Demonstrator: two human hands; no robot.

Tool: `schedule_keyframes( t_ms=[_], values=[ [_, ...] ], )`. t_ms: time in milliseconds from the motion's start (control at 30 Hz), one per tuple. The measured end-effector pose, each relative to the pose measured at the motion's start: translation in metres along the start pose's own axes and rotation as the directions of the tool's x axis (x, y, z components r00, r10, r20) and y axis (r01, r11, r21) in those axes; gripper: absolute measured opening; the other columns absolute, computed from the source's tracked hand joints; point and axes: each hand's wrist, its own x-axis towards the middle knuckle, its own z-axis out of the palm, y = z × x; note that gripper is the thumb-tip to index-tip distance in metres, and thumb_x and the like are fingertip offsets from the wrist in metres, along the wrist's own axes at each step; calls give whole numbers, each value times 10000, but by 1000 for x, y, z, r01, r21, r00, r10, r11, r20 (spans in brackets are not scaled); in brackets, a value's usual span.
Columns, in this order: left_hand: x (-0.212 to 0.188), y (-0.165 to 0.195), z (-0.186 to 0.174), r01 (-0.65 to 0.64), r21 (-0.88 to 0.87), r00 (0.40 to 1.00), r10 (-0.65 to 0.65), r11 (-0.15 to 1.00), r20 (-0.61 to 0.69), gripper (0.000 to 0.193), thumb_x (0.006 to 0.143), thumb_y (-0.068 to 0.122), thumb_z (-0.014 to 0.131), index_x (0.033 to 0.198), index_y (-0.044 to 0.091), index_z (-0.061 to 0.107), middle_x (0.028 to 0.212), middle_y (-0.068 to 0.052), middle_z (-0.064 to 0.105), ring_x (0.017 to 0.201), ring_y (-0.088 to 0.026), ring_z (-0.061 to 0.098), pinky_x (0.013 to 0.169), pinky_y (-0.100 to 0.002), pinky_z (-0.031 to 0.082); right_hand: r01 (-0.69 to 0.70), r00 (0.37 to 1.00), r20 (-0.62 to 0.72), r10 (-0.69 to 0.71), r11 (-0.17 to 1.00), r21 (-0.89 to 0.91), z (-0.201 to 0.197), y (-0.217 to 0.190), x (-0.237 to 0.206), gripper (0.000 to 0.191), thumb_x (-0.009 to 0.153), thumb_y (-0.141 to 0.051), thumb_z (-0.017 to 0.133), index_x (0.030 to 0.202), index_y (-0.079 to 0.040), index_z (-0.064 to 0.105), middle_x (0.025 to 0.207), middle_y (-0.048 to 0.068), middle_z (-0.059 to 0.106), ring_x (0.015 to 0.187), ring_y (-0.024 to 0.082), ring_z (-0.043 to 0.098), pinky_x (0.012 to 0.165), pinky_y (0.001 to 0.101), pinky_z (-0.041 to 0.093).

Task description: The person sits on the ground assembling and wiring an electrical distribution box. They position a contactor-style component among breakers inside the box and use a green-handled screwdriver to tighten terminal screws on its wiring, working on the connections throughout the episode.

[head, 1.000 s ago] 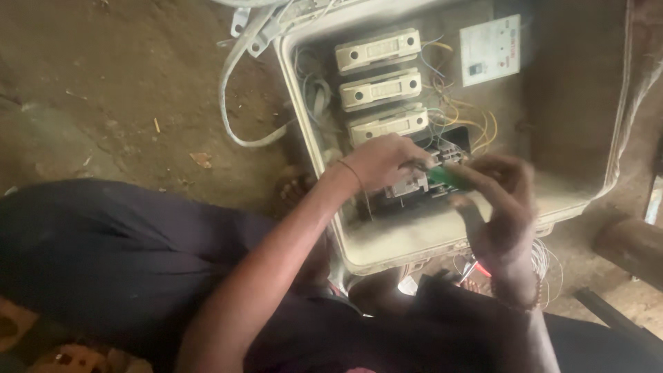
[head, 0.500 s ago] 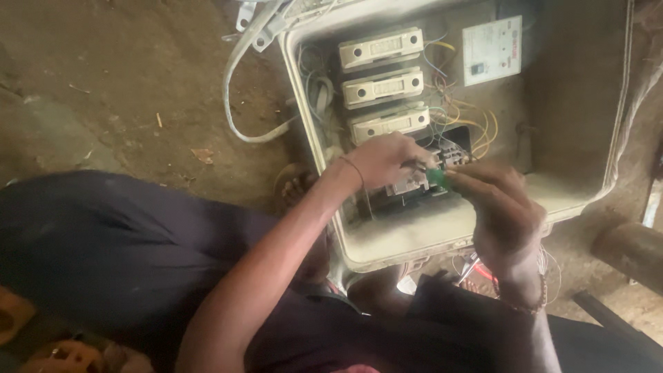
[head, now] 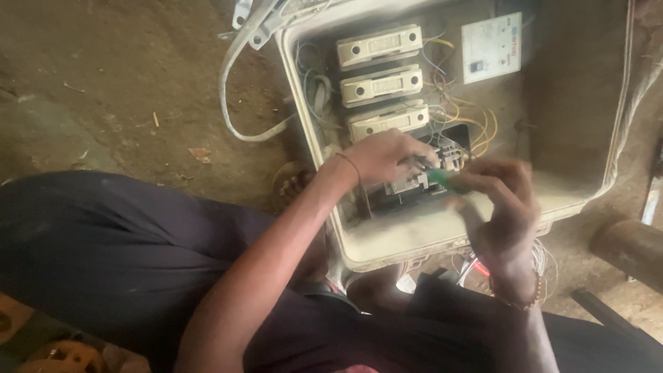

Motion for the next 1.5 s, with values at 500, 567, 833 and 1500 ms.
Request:
schedule_keyframes(
  t_ms=[500, 567, 833, 1500],
  values=[
    [-15, -5, 31, 430, 663, 798, -601, 612, 38, 368, 781, 297, 795, 1100, 121, 739, 1096, -141, 730, 1019, -336, 721, 820, -457, 592, -24, 997, 65, 29, 997, -80, -2, -13, -2, 256, 974, -1, 753, 1222, -25, 696, 1106, 105, 709, 989, 283, 669, 897, 403, 556],
    [-16, -3, 37, 409, 711, 746, -659, 572, 101, 477, 742, 445, 850, 1090, 131, 760, 1131, -114, 733, 1061, -322, 713, 864, -455, 582, 96, 989, 124, -86, 993, -74, -8, -14, -2, 279, 984, 57, 681, 1250, -22, 659, 1170, 122, 693, 1022, 319, 656, 890, 421, 554],
    [-26, 38, 51, 345, 734, 859, -513, 585, 5, 512, 779, 562, 796, 1088, 154, 771, 1093, -116, 757, 1042, -317, 729, 866, -465, 578, 179, 955, 255, -152, 980, -88, -40, -35, -20, 440, 923, -69, 609, 1341, 27, 510, 1207, 254, 586, 1089, 442, 602, 868, 504, 540],
    [-60, 59, 91, 326, 765, 944, -227, 554, -238, 383, 840, 475, 702, 979, 118, 719, 866, -177, 746, 841, -378, 732, 748, -502, 580, -19, 921, 358, 151, 938, -346, -27, -4, -38, 166, 979, -38, 601, 1142, -31, 574, 1073, 209, 649, 932, 401, 691, 741, 496, 584]
  ],
)
